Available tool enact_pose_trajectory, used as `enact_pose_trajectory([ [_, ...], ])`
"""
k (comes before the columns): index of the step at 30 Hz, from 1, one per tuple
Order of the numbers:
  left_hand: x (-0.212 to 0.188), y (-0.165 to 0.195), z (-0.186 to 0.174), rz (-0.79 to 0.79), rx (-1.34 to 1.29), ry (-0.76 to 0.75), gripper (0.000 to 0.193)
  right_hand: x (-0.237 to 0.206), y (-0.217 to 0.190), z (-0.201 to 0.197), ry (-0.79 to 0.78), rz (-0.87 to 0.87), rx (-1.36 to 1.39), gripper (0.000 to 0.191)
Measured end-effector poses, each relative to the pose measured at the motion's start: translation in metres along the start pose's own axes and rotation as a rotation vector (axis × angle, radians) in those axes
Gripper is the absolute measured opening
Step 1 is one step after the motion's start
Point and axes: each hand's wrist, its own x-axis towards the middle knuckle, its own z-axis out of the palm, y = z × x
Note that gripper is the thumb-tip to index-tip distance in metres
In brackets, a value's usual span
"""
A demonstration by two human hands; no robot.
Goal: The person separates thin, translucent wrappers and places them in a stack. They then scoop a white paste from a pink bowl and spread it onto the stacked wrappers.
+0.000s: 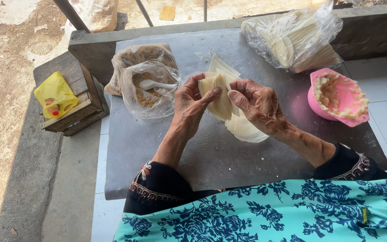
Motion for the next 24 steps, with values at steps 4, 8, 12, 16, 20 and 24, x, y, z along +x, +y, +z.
enact_pose_trajectory([
  [4, 0.000, 0.000, 0.000, -0.002, 0.004, -0.011, 0.054, -0.002, -0.004, -0.002, 0.019, -0.025, -0.061, 0.033],
  [8, 0.004, -0.002, -0.001, 0.013, -0.057, 0.016, 0.054, 0.002, 0.000, -0.014, 0.108, 0.038, -0.015, 0.024],
  [12, 0.008, -0.003, 0.000, 0.034, -0.117, 0.089, 0.053, 0.002, 0.003, -0.037, 0.147, -0.020, 0.158, 0.018],
  [16, 0.007, -0.001, 0.000, 0.037, -0.148, 0.145, 0.053, -0.004, -0.001, -0.057, 0.144, -0.079, 0.109, 0.018],
  [20, 0.000, 0.001, -0.001, 0.043, -0.153, 0.143, 0.051, -0.021, -0.006, -0.067, 0.144, -0.391, -0.400, 0.013],
  [24, -0.004, 0.001, 0.001, 0.059, -0.176, 0.124, 0.050, -0.049, -0.005, -0.061, 0.029, -0.602, -0.631, 0.023],
])
